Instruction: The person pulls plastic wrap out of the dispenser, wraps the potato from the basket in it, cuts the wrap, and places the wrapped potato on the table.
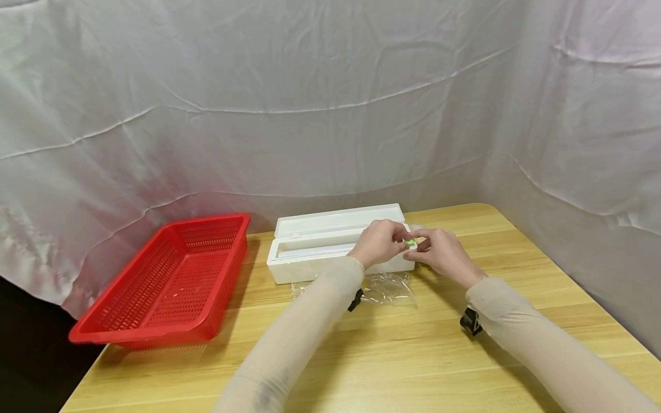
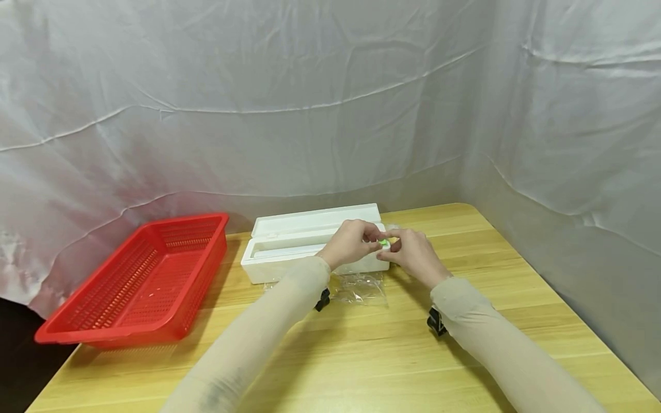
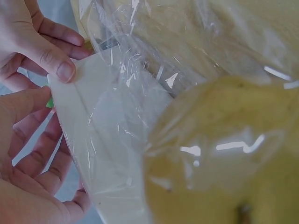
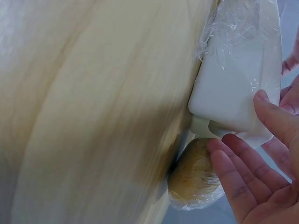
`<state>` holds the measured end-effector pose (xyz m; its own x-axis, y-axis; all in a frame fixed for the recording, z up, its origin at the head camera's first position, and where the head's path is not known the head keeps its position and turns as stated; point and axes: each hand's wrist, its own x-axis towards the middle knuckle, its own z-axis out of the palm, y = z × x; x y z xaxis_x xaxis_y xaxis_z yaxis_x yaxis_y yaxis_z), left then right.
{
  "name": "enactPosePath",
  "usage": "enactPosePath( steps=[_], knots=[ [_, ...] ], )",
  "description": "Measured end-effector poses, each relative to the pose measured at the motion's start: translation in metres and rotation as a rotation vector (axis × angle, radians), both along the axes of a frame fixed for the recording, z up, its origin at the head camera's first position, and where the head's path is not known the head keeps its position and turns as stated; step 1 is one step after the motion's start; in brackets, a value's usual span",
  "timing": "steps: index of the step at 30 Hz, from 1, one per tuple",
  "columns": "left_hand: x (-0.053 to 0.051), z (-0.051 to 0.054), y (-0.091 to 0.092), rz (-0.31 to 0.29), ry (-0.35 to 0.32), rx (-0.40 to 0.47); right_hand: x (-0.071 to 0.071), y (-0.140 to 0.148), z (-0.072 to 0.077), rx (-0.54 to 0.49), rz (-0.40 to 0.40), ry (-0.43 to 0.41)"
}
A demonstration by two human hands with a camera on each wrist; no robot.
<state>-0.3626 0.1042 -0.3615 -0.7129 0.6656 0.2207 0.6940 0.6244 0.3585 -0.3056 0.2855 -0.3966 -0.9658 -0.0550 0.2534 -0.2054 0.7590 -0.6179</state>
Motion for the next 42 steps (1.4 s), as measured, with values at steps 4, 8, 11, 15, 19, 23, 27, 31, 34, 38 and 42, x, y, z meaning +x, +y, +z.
enactPosePath(
  steps=[4,8,11,15,19,23,27,31,34,38,42],
  knots=[
    [0.0,0.001,0.0,0.015,-0.002,-0.002,-0.001,0.0,0.0,0.004,0.0,0.005],
    [0.0,0.001,-0.001,0.025,-0.011,-0.001,-0.001,0.0,0.0,0.005,-0.003,-0.001],
    [0.0,0.001,-0.001,0.032,-0.017,-0.001,-0.002,0.0,0.0,0.003,0.0,-0.004],
    [-0.002,0.001,-0.001,0.045,-0.015,-0.014,-0.003,0.0,0.0,0.001,0.005,-0.012],
    [-0.001,0.002,0.0,0.065,0.015,-0.046,-0.004,0.001,0.001,0.004,0.006,-0.021],
    [0.0,0.005,-0.001,0.072,0.032,-0.074,-0.004,0.001,0.002,0.009,0.01,-0.023],
    [0.001,0.006,-0.002,0.07,0.029,-0.091,-0.004,0.002,0.002,0.008,0.017,-0.019],
    [-0.001,0.007,-0.004,0.06,0.043,-0.103,-0.004,0.002,0.002,0.012,0.019,-0.012],
    [-0.003,0.007,-0.006,0.051,0.059,-0.113,-0.004,0.001,0.003,0.015,0.018,-0.013],
    [-0.005,0.007,-0.008,0.047,0.062,-0.118,-0.004,0.001,0.004,0.021,0.018,-0.022],
    [-0.006,0.007,-0.01,0.053,0.049,-0.117,-0.003,0.0,0.005,0.036,0.016,-0.028]
  ],
)
